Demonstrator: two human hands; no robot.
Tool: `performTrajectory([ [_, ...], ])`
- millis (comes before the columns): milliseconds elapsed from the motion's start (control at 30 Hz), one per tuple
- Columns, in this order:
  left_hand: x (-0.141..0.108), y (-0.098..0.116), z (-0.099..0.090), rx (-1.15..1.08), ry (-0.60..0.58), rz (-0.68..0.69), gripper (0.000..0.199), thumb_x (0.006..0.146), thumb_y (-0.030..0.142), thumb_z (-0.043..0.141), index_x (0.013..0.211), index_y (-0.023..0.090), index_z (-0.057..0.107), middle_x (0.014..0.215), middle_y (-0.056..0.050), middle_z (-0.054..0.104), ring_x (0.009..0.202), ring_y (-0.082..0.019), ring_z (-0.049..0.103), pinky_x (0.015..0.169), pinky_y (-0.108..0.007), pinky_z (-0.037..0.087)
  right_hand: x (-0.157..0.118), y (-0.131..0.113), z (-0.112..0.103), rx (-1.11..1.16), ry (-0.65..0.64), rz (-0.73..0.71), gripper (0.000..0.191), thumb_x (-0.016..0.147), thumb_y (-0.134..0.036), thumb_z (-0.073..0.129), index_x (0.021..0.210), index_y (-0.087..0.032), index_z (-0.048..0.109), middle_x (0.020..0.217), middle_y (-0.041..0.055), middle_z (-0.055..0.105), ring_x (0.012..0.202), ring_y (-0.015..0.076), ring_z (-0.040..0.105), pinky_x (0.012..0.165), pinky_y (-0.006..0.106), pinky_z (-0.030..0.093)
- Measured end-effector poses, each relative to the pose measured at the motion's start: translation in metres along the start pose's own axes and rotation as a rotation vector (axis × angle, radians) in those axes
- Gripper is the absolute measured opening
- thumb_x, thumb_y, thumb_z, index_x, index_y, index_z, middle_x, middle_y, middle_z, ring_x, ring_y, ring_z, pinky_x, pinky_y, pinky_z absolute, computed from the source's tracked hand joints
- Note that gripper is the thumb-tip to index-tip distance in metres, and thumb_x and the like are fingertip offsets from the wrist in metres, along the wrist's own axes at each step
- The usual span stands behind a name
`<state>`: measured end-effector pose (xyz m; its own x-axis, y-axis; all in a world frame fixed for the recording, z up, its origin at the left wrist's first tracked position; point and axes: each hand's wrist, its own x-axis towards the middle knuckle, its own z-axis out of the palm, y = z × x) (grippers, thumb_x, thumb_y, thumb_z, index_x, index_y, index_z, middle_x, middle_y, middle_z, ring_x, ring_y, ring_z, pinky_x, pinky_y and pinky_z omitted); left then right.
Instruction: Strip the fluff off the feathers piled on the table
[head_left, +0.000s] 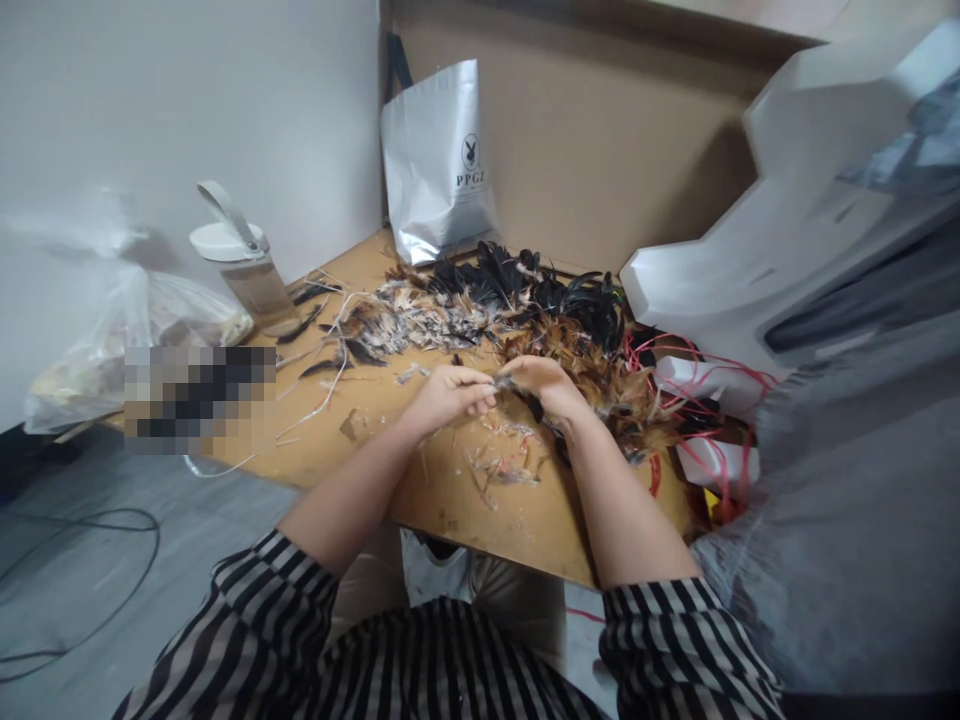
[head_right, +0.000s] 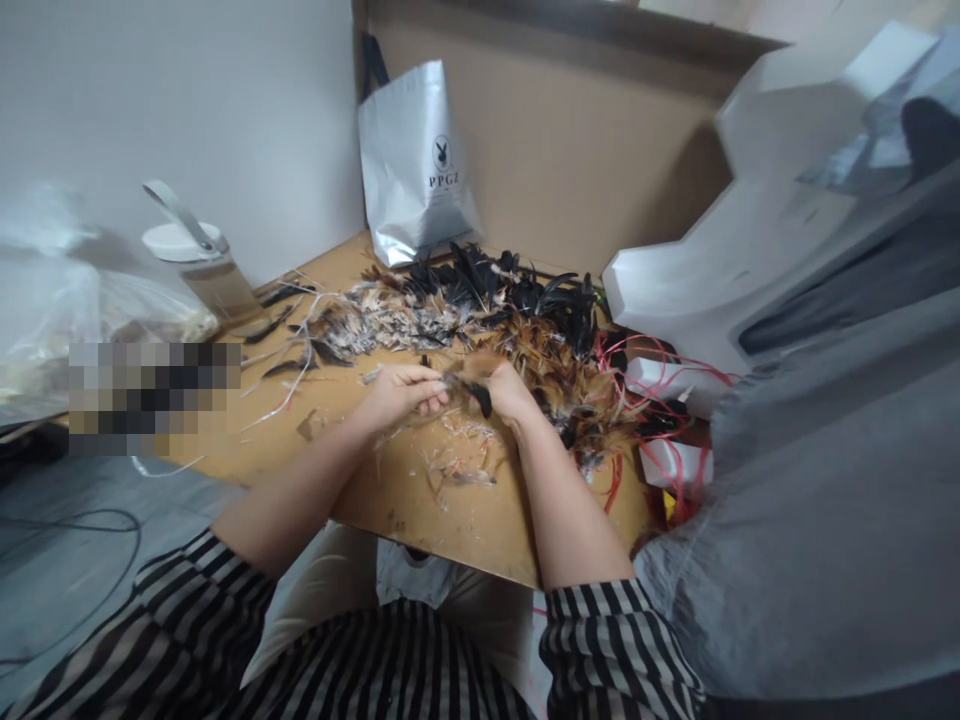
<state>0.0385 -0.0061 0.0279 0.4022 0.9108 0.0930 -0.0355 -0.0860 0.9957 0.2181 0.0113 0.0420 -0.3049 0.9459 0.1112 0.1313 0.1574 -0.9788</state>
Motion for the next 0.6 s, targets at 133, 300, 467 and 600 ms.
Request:
performTrajectory([
  [133,0.007,-0.006,-0.005,-0.133,0.113,0.014,0.025,0.067,0.035,0.063,0.069,0.011,0.064,0.058,-0.003,0.06,0.046,-0.006,0.049,0.046,-0.017,0.037,0.004,0.009,0.017,0.196,0.038,0.08,0.026,0.057,-0.037,0.07,0.066,-0.014,0.059,0.055,-0.0025,0.054,0.05,0.0074,0.045,0.051,0.022,0.035],
  [300,0.013,-0.015,-0.007,-0.259,0.267,-0.041,0.026,0.064,0.035,0.065,0.071,0.01,0.062,0.063,-0.004,0.062,0.049,-0.005,0.05,0.045,-0.015,0.037,0.004,0.011,0.033,0.17,0.104,0.086,0.027,0.058,-0.038,0.069,0.068,-0.014,0.061,0.054,-0.0029,0.053,0.049,0.0061,0.042,0.048,0.02,0.031],
  [467,0.011,-0.009,-0.016,-0.379,0.124,-0.089,0.024,0.062,0.032,0.068,0.069,0.01,0.062,0.062,-0.003,0.06,0.047,-0.003,0.048,0.043,-0.014,0.035,0.002,0.004,0.031,0.153,0.116,0.063,0.027,0.058,-0.038,0.069,0.067,-0.014,0.062,0.054,-0.0031,0.053,0.047,0.0055,0.04,0.048,0.02,0.03],
  [600,0.006,-0.003,-0.019,-0.367,-0.016,-0.167,0.024,0.06,0.03,0.07,0.068,0.01,0.061,0.061,-0.002,0.06,0.044,-0.003,0.047,0.041,-0.014,0.035,-0.001,-0.005,0.014,0.088,0.128,0.002,0.026,0.059,-0.039,0.068,0.064,-0.015,0.06,0.05,-0.0042,0.05,0.044,0.0051,0.036,0.045,0.02,0.029],
])
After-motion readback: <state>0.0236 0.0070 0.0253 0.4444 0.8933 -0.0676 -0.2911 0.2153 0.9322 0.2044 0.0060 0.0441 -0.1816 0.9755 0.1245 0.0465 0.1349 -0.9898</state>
